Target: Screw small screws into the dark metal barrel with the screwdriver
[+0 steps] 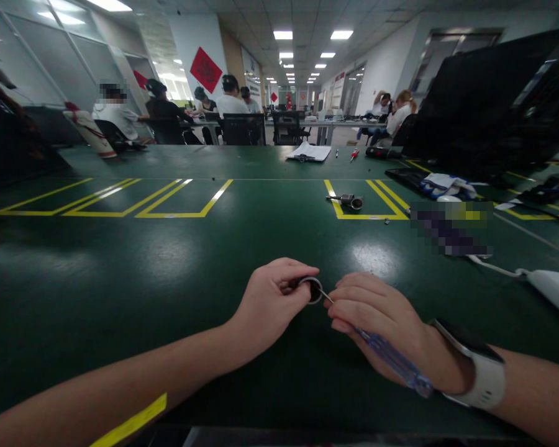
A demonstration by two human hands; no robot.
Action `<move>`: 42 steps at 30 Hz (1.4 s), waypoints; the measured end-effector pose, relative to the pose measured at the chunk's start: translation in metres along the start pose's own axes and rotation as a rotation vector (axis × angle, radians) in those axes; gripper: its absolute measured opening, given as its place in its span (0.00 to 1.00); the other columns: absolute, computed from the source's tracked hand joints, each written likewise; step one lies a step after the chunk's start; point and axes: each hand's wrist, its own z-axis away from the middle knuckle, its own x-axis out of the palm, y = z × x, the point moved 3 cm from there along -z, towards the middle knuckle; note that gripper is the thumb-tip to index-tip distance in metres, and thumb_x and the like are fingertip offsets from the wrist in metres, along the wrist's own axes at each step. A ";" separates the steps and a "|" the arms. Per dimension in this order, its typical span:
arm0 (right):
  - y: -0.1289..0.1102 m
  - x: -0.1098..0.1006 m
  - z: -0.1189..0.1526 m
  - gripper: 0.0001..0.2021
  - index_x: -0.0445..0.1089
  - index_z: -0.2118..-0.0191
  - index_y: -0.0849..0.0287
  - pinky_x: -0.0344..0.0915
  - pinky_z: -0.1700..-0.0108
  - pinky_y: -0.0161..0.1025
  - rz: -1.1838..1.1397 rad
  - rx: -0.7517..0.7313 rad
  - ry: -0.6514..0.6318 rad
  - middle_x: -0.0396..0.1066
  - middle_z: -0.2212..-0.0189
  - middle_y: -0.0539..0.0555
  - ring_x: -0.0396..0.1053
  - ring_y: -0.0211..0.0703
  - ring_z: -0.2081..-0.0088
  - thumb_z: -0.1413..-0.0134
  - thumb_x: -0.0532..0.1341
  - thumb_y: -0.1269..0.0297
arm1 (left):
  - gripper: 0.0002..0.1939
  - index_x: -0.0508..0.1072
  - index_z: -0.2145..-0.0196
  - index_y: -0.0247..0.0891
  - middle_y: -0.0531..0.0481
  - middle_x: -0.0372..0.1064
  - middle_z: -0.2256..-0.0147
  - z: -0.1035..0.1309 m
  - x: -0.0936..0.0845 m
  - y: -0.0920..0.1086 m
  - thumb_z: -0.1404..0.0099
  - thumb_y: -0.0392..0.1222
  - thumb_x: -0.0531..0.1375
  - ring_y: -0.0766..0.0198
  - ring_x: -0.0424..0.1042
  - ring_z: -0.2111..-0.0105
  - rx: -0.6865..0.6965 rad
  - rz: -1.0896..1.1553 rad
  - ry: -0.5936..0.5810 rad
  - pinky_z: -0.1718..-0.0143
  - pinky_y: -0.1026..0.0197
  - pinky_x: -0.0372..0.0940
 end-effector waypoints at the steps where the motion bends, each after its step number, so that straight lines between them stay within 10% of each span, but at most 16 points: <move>1: 0.000 0.000 0.000 0.04 0.64 0.64 0.61 0.67 0.59 0.43 -0.002 0.001 0.002 0.72 0.68 0.57 0.70 0.43 0.63 0.42 0.54 0.73 | 0.11 0.76 0.66 0.34 0.48 0.71 0.65 0.000 0.000 0.000 0.46 0.32 0.57 0.66 0.73 0.68 -0.002 0.001 0.002 0.66 0.64 0.69; 42: -0.006 0.002 -0.003 0.05 0.65 0.62 0.64 0.65 0.65 0.42 -0.040 0.043 -0.075 0.71 0.71 0.56 0.68 0.42 0.68 0.42 0.54 0.73 | 0.09 0.74 0.68 0.34 0.48 0.72 0.67 -0.001 0.000 -0.006 0.50 0.33 0.61 0.64 0.73 0.69 -0.090 0.105 0.018 0.66 0.62 0.70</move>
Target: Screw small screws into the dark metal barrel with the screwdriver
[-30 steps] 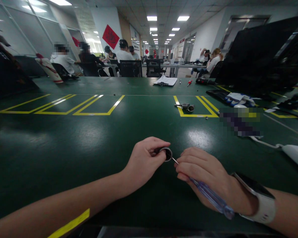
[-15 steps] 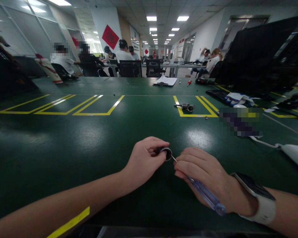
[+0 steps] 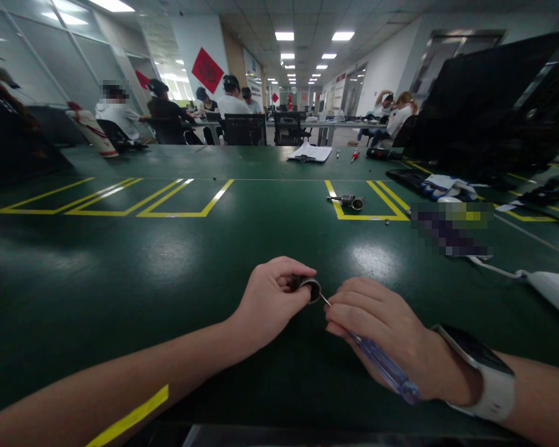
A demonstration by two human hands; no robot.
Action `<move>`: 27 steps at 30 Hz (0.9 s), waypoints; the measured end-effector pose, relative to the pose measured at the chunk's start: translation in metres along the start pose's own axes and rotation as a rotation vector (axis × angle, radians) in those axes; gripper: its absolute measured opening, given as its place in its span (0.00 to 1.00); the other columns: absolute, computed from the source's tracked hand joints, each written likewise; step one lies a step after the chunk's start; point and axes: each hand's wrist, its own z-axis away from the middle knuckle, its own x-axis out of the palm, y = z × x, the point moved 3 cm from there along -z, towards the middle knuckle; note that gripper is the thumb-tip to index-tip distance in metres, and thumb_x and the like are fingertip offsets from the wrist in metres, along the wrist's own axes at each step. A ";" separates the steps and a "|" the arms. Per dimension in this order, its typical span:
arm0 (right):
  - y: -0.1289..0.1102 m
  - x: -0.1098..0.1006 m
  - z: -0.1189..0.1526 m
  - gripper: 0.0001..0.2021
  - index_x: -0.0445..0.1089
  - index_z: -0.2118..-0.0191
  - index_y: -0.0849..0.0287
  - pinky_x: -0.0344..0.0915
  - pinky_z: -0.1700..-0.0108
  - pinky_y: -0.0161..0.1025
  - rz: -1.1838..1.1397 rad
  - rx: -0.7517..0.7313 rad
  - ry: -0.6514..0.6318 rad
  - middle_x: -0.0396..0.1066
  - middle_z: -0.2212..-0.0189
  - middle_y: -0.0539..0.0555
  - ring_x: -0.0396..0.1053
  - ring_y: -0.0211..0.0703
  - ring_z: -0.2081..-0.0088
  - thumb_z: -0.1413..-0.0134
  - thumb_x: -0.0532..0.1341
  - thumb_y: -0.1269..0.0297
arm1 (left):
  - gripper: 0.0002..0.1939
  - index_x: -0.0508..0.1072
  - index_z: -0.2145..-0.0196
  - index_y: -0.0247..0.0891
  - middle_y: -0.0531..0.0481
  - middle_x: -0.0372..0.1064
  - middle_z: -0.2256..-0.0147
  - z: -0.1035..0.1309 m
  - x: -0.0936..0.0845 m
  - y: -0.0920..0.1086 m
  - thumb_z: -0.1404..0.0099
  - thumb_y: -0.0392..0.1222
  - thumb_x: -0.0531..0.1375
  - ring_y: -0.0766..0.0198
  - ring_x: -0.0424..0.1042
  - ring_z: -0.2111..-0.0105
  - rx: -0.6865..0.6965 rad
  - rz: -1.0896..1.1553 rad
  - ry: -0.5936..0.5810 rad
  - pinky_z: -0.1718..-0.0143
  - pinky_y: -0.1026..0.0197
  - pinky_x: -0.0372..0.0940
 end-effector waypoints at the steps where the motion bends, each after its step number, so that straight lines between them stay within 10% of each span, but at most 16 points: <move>1: -0.001 -0.002 -0.001 0.05 0.65 0.62 0.63 0.66 0.65 0.42 -0.035 -0.015 0.002 0.71 0.71 0.56 0.69 0.42 0.68 0.42 0.53 0.73 | 0.09 0.74 0.68 0.34 0.48 0.72 0.67 0.000 0.000 0.000 0.50 0.33 0.61 0.64 0.73 0.69 -0.010 0.005 -0.003 0.67 0.62 0.69; 5: 0.001 -0.024 -0.008 0.07 0.65 0.60 0.60 0.68 0.62 0.41 -0.186 -0.056 0.063 0.73 0.72 0.54 0.71 0.41 0.66 0.39 0.51 0.71 | 0.10 0.73 0.66 0.33 0.49 0.73 0.71 -0.001 -0.004 -0.001 0.50 0.33 0.62 0.64 0.73 0.70 -0.087 0.027 0.000 0.66 0.61 0.69; 10: 0.068 -0.074 0.000 0.09 0.67 0.56 0.56 0.68 0.59 0.42 -0.019 0.396 0.250 0.73 0.62 0.55 0.72 0.45 0.60 0.40 0.53 0.65 | 0.10 0.73 0.64 0.35 0.49 0.75 0.70 -0.005 -0.018 0.004 0.46 0.37 0.62 0.64 0.74 0.70 -0.262 0.118 0.049 0.65 0.60 0.70; 17: 0.161 -0.128 0.058 0.12 0.70 0.67 0.63 0.56 0.79 0.36 0.642 0.919 -0.113 0.72 0.75 0.63 0.68 0.43 0.78 0.42 0.52 0.62 | 0.14 0.73 0.61 0.35 0.46 0.74 0.64 -0.017 -0.041 0.017 0.48 0.35 0.64 0.62 0.74 0.65 -0.328 0.291 0.088 0.59 0.59 0.70; 27: 0.218 -0.123 0.061 0.20 0.72 0.64 0.68 0.53 0.75 0.38 0.639 0.950 -0.153 0.73 0.71 0.67 0.70 0.44 0.74 0.42 0.49 0.56 | 0.22 0.69 0.58 0.34 0.49 0.73 0.65 -0.034 -0.044 0.013 0.52 0.28 0.65 0.64 0.74 0.65 -0.210 0.257 0.096 0.58 0.59 0.68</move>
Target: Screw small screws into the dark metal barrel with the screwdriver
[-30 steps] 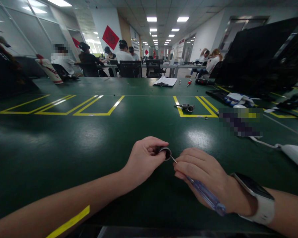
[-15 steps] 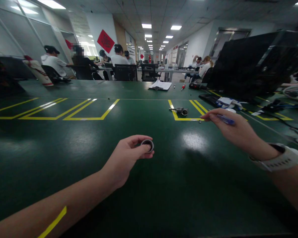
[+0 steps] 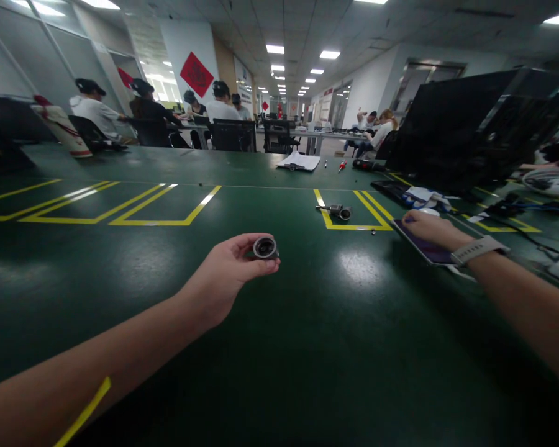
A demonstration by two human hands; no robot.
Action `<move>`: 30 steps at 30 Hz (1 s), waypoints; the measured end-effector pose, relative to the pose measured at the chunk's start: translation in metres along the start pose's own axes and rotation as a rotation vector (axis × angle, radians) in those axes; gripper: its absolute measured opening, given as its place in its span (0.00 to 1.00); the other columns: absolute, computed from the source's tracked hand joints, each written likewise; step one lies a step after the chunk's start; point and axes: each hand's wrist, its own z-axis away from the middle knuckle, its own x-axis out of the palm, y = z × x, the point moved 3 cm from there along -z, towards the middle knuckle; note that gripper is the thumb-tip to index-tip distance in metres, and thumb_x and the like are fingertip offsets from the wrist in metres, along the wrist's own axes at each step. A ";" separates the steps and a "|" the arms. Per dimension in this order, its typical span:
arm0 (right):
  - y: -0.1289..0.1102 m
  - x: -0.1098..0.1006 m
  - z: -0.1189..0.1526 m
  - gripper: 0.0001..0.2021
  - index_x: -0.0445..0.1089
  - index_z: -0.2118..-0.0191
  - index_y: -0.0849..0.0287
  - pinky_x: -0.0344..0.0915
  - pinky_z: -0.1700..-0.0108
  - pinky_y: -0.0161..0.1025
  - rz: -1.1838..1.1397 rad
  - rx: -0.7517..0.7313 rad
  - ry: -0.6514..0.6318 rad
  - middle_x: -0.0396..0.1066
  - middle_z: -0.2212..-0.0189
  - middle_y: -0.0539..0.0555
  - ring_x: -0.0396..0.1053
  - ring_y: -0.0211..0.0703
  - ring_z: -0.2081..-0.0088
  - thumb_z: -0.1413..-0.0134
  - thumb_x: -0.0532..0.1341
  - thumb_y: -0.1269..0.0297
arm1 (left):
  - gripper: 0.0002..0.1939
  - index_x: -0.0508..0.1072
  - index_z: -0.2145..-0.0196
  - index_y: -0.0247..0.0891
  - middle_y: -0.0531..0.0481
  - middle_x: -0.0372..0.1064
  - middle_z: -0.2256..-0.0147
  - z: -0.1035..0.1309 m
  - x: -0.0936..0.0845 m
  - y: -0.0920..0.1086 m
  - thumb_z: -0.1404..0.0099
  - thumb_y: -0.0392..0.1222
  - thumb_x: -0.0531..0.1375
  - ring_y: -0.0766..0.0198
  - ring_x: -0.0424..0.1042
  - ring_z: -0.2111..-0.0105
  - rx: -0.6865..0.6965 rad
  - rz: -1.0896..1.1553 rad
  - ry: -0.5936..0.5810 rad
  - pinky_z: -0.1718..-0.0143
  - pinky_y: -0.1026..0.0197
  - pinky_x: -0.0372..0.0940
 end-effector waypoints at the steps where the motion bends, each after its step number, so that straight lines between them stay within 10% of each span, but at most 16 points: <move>1: -0.002 0.000 -0.007 0.20 0.72 0.65 0.69 0.53 0.75 0.38 -0.011 0.013 0.006 0.73 0.71 0.68 0.71 0.45 0.73 0.44 0.51 0.56 | 0.21 0.69 0.58 0.35 0.49 0.73 0.65 -0.001 0.000 -0.001 0.52 0.28 0.65 0.63 0.74 0.65 0.002 -0.006 -0.004 0.60 0.59 0.69; 8: -0.045 -0.005 -0.043 0.09 0.70 0.64 0.64 0.60 0.64 0.44 -0.133 0.139 0.170 0.74 0.69 0.65 0.72 0.54 0.65 0.47 0.56 0.65 | 0.21 0.70 0.60 0.36 0.48 0.71 0.64 -0.019 -0.010 -0.002 0.54 0.37 0.67 0.61 0.71 0.65 0.108 -0.186 0.028 0.68 0.59 0.68; 11: -0.092 -0.006 -0.039 0.08 0.68 0.67 0.60 0.62 0.62 0.43 -0.544 0.129 0.280 0.74 0.69 0.59 0.71 0.50 0.64 0.45 0.54 0.63 | 0.19 0.69 0.64 0.37 0.51 0.70 0.66 -0.035 -0.015 -0.003 0.55 0.39 0.68 0.62 0.70 0.64 0.235 -0.257 0.049 0.62 0.57 0.66; 19: -0.223 0.010 0.013 0.10 0.70 0.73 0.61 0.63 0.66 0.35 -1.872 -0.002 -0.313 0.71 0.76 0.51 0.68 0.36 0.72 0.52 0.62 0.58 | 0.20 0.58 0.66 0.39 0.54 0.66 0.67 -0.068 -0.028 -0.020 0.50 0.41 0.65 0.65 0.68 0.66 0.393 -0.263 -0.072 0.63 0.59 0.64; 23: -0.236 0.024 0.029 0.16 0.71 0.77 0.61 0.61 0.69 0.34 -2.001 -0.009 -0.492 0.70 0.79 0.51 0.66 0.35 0.75 0.47 0.58 0.55 | 0.21 0.55 0.67 0.39 0.56 0.65 0.71 -0.068 -0.027 -0.024 0.51 0.41 0.66 0.67 0.67 0.70 0.455 -0.375 -0.144 0.66 0.62 0.62; 30: -0.235 0.030 0.048 0.05 0.68 0.73 0.59 0.59 0.71 0.35 -1.906 -0.090 -0.452 0.69 0.79 0.48 0.65 0.35 0.76 0.50 0.60 0.65 | 0.11 0.67 0.71 0.35 0.53 0.66 0.71 -0.058 -0.016 -0.026 0.46 0.44 0.62 0.67 0.66 0.72 0.581 -0.647 -0.336 0.70 0.63 0.61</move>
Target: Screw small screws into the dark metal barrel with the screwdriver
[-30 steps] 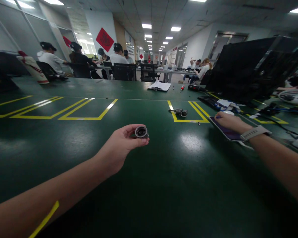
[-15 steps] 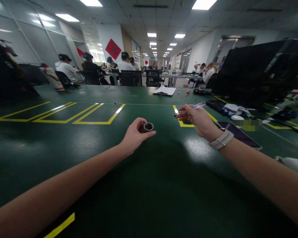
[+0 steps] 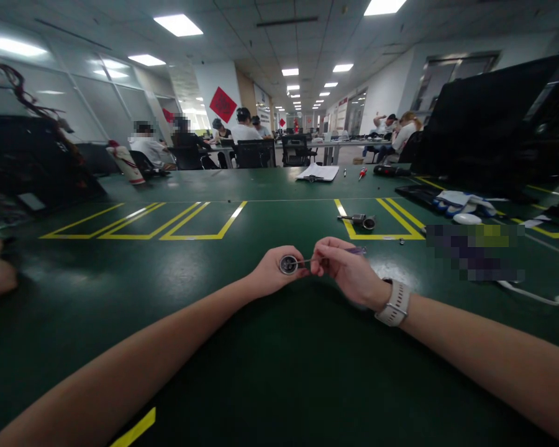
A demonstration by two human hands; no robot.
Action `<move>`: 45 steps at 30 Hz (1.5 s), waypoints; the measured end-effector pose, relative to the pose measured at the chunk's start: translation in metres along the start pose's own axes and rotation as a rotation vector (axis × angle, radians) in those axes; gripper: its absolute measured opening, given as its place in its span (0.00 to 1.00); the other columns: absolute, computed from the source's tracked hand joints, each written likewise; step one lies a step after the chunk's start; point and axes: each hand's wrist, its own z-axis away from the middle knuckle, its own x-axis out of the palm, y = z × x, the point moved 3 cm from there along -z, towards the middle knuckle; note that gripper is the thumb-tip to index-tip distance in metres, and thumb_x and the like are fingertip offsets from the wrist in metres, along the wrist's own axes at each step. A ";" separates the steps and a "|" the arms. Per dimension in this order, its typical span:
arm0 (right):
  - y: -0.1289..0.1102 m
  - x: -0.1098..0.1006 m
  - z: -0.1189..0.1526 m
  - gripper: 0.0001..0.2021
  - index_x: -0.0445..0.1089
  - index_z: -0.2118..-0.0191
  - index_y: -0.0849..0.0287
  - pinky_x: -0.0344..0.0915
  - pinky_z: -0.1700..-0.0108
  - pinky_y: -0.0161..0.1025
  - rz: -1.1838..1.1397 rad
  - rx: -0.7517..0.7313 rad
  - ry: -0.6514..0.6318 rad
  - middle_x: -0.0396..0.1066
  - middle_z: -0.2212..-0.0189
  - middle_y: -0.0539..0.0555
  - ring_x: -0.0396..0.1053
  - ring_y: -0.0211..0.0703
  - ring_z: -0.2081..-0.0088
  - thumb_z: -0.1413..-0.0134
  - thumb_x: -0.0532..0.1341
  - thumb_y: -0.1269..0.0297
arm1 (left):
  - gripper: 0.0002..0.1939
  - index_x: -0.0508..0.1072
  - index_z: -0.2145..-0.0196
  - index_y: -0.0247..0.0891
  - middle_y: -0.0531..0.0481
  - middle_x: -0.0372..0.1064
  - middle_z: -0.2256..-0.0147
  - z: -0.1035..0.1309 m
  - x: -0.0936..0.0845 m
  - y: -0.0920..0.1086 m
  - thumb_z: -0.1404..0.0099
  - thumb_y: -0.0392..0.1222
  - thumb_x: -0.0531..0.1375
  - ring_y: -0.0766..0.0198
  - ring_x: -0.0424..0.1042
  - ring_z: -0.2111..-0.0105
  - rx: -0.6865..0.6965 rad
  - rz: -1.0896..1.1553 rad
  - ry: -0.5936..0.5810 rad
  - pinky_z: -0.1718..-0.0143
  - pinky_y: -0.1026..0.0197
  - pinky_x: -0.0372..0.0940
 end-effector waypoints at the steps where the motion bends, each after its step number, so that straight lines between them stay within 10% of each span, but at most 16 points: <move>1: 0.000 0.002 0.002 0.04 0.67 0.73 0.59 0.60 0.70 0.35 0.039 -0.011 -0.016 0.69 0.79 0.48 0.66 0.36 0.75 0.50 0.60 0.65 | 0.10 0.67 0.71 0.35 0.52 0.67 0.72 0.001 0.000 0.000 0.45 0.44 0.62 0.67 0.66 0.72 0.006 -0.021 -0.005 0.70 0.63 0.61; 14: -0.002 0.022 0.024 0.02 0.66 0.69 0.59 0.62 0.68 0.36 0.860 -0.370 -0.062 0.66 0.72 0.49 0.65 0.37 0.71 0.45 0.57 0.69 | 0.08 0.63 0.78 0.36 0.56 0.59 0.79 -0.001 -0.007 -0.003 0.46 0.40 0.58 0.69 0.60 0.77 0.027 -0.391 0.081 0.76 0.66 0.54; 29: 0.014 0.015 0.012 0.06 0.68 0.71 0.59 0.63 0.62 0.40 -0.020 0.135 -0.011 0.72 0.70 0.51 0.69 0.38 0.66 0.51 0.64 0.63 | 0.07 0.62 0.78 0.36 0.57 0.58 0.79 0.004 -0.007 0.001 0.46 0.37 0.57 0.71 0.58 0.78 0.073 -0.208 0.144 0.76 0.67 0.54; 45: 0.014 0.014 0.013 0.08 0.72 0.68 0.59 0.61 0.62 0.41 0.142 0.037 0.065 0.74 0.66 0.54 0.68 0.40 0.66 0.49 0.60 0.61 | 0.12 0.60 0.80 0.37 0.56 0.56 0.79 0.002 -0.009 -0.003 0.42 0.42 0.56 0.69 0.57 0.77 0.016 -0.477 0.232 0.75 0.65 0.52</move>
